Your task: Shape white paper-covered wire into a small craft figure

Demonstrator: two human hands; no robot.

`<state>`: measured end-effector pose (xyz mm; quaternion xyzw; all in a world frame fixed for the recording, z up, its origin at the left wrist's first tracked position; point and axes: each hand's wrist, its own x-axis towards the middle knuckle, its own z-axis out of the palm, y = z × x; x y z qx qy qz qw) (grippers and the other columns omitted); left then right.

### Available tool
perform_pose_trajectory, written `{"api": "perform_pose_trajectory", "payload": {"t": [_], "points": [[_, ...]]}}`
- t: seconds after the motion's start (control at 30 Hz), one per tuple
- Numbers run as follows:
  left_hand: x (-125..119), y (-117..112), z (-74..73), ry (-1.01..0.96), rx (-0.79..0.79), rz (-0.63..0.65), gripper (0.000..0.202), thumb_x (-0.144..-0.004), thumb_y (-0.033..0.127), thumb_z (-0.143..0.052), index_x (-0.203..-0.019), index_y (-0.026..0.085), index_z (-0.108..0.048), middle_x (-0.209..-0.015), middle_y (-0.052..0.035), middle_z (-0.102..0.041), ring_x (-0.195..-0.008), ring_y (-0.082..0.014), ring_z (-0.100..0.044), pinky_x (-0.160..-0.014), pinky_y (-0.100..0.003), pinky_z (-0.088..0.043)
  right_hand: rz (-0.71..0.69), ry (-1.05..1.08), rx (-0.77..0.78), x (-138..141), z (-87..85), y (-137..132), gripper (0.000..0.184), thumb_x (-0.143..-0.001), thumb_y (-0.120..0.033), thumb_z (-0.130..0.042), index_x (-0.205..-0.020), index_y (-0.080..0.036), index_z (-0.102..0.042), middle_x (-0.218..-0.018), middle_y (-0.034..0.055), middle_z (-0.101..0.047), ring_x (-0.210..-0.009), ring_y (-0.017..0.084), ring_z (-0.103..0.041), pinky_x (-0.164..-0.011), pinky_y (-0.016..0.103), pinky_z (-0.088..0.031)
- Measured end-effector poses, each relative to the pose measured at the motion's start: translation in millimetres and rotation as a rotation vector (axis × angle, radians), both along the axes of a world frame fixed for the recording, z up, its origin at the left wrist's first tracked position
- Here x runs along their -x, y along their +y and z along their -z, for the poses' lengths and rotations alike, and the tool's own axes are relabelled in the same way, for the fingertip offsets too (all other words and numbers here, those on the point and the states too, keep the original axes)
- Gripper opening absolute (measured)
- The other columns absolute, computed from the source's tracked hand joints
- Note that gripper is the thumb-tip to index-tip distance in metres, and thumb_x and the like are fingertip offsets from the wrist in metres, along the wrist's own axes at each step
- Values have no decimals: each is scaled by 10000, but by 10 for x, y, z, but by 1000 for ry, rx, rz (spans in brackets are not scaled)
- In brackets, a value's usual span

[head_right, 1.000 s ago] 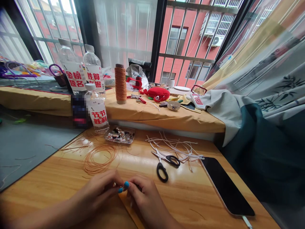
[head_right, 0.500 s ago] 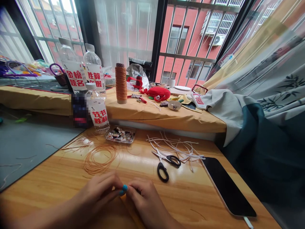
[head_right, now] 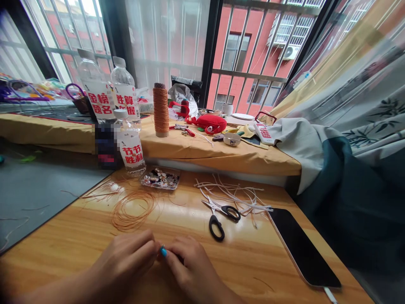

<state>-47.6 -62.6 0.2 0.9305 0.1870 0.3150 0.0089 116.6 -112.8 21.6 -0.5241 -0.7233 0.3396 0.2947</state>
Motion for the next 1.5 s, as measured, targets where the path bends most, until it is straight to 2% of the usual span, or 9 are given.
{"api": "perform_pose_trajectory", "payload": {"t": [0.2,0.37,0.6,0.73,0.97,1.07,1.17,1.33,1.5], "points": [[17,13,8,50,45,99,142,-827,152,-335,-764,155,-462,-649,-9,-484,-520,-99,-426,-466,-195,-324,-11,43,31,-13,-34,-10,304,-836,-326,-377,-775,-175,-632,-782,31,-618,-762,140,-517,-731,235,-360],[-1,11,20,33,130,102,128,-817,135,-339,-778,151,-460,-655,-16,-500,-525,-102,-434,-472,-201,-320,18,108,48,-20,-28,-3,324,-829,-344,-380,-758,-161,-638,-763,38,-616,-742,149,-525,-695,242,-382],[5,31,-207,28,612,113,147,-812,192,-363,-747,148,-487,-677,-17,-522,-603,-93,-474,-540,-179,-356,25,191,81,-18,-11,-1,300,-820,-350,-403,-842,-180,-650,-786,37,-626,-764,152,-538,-703,243,-384],[-7,71,-236,11,724,88,179,-802,242,-383,-721,140,-506,-641,-8,-508,-581,-92,-456,-522,-179,-346,43,221,116,-18,-40,-5,279,-806,-344,-430,-878,-183,-646,-798,34,-629,-772,152,-545,-705,242,-390],[-31,95,-128,-25,750,13,128,-790,202,-425,-793,161,-546,-671,7,-524,-586,-83,-446,-546,-173,-352,56,213,97,-16,-66,-13,235,-799,-280,-449,-926,-204,-632,-863,33,-626,-854,168,-531,-762,257,-381],[-29,96,-106,-33,723,40,144,-801,199,-414,-844,171,-549,-725,-7,-545,-637,-91,-472,-592,-183,-368,48,214,72,-15,-48,-9,240,-812,-277,-431,-940,-217,-625,-874,31,-620,-876,168,-524,-777,257,-375],[-21,90,-104,-26,702,57,151,-810,189,-394,-817,159,-542,-743,-19,-552,-685,-99,-493,-622,-187,-374,59,207,46,-13,-28,-4,242,-818,-284,-420,-912,-211,-630,-842,32,-615,-857,167,-526,-768,258,-378],[-5,76,-117,9,676,89,137,-814,207,-390,-818,158,-518,-728,-13,-539,-646,-91,-477,-593,-176,-369,73,189,24,-9,-1,-1,237,-816,-275,-420,-860,-172,-628,-811,45,-606,-800,160,-534,-743,259,-384],[-4,74,-124,-13,700,109,108,-810,204,-405,-811,162,-504,-739,-11,-546,-661,-88,-482,-606,-168,-376,76,178,32,-15,16,4,230,-815,-291,-422,-852,-183,-622,-820,36,-609,-803,156,-531,-742,260,-383]]}}
